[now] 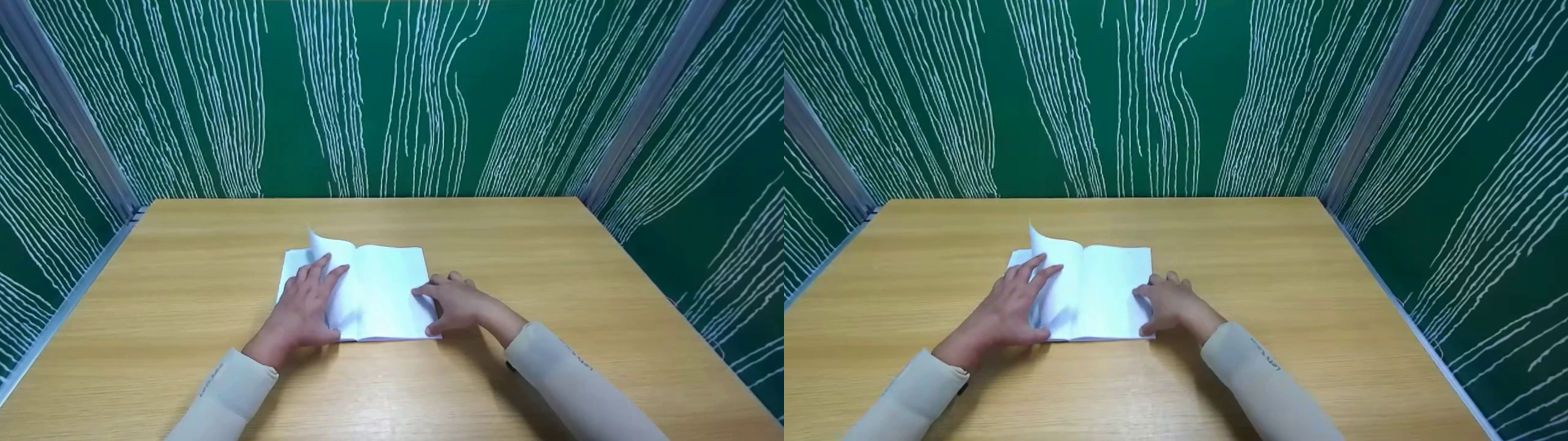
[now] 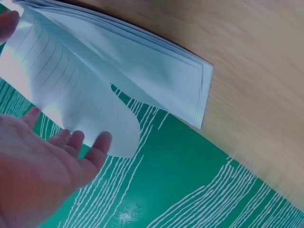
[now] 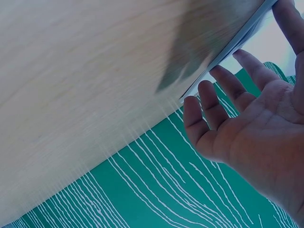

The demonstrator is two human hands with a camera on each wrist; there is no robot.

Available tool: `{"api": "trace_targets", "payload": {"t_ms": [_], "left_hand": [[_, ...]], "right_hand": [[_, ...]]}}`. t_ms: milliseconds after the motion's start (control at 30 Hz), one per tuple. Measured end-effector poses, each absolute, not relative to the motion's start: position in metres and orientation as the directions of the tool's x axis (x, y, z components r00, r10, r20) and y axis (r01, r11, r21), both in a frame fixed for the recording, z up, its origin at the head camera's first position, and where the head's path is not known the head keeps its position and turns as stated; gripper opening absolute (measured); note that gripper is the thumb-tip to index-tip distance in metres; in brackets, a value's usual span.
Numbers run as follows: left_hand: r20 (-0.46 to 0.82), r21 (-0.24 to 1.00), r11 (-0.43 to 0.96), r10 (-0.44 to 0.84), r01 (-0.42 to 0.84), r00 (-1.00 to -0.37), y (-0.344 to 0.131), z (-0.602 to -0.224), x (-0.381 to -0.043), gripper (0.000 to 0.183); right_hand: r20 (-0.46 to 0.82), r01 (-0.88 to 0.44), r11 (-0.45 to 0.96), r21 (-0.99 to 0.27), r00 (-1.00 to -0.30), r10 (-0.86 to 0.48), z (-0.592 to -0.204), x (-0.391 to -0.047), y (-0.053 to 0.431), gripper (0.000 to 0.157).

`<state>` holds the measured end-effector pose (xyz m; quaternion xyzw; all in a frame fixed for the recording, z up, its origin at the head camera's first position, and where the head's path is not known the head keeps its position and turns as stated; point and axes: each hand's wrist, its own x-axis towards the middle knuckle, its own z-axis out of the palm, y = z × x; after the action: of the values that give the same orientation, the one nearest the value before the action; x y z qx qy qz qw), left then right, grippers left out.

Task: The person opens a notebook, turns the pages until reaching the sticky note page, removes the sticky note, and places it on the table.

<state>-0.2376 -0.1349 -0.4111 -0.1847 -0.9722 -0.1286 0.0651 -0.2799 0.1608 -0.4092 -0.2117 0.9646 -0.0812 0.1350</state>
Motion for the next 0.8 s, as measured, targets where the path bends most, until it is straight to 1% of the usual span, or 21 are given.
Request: {"api": "trace_targets", "payload": {"t_ms": [200, 433, 500, 633, 733, 800], "left_hand": [[0.177, 0.172, 0.939, 0.268, 0.298, -0.947, -0.1367, -0.4108, -0.2374, 0.106], [0.079, 0.142, 0.966, 0.207, 0.217, -0.975, -0.1388, -0.4113, -0.2351, 0.107], [0.052, 0.124, 0.97, 0.205, 0.21, -0.977, -0.1392, -0.4111, -0.2342, 0.103], [0.017, 0.087, 0.975, 0.205, 0.205, -0.979, -0.139, -0.4096, -0.2324, 0.085], [0.009, 0.094, 0.974, 0.204, 0.204, -0.979, -0.1374, -0.4084, -0.2317, 0.074], [0.002, 0.106, 0.974, 0.202, 0.202, -0.979, -0.1359, -0.4076, -0.2313, 0.072]], "right_hand": [[-0.217, -0.4, 0.894, -0.202, -0.872, -0.439, -0.4102, -0.28, 0.1605, 0.075], [-0.218, -0.388, 0.9, -0.197, -0.878, -0.426, -0.4104, -0.2795, 0.1603, 0.074], [-0.221, -0.384, 0.903, -0.194, -0.88, -0.422, -0.4103, -0.2796, 0.1603, 0.074], [-0.226, -0.383, 0.903, -0.195, -0.879, -0.421, -0.4101, -0.28, 0.1601, 0.074], [-0.227, -0.377, 0.906, -0.192, -0.881, -0.415, -0.4101, -0.2806, 0.1599, 0.073], [-0.227, -0.374, 0.908, -0.189, -0.883, -0.411, -0.4101, -0.281, 0.1596, 0.072]]}}
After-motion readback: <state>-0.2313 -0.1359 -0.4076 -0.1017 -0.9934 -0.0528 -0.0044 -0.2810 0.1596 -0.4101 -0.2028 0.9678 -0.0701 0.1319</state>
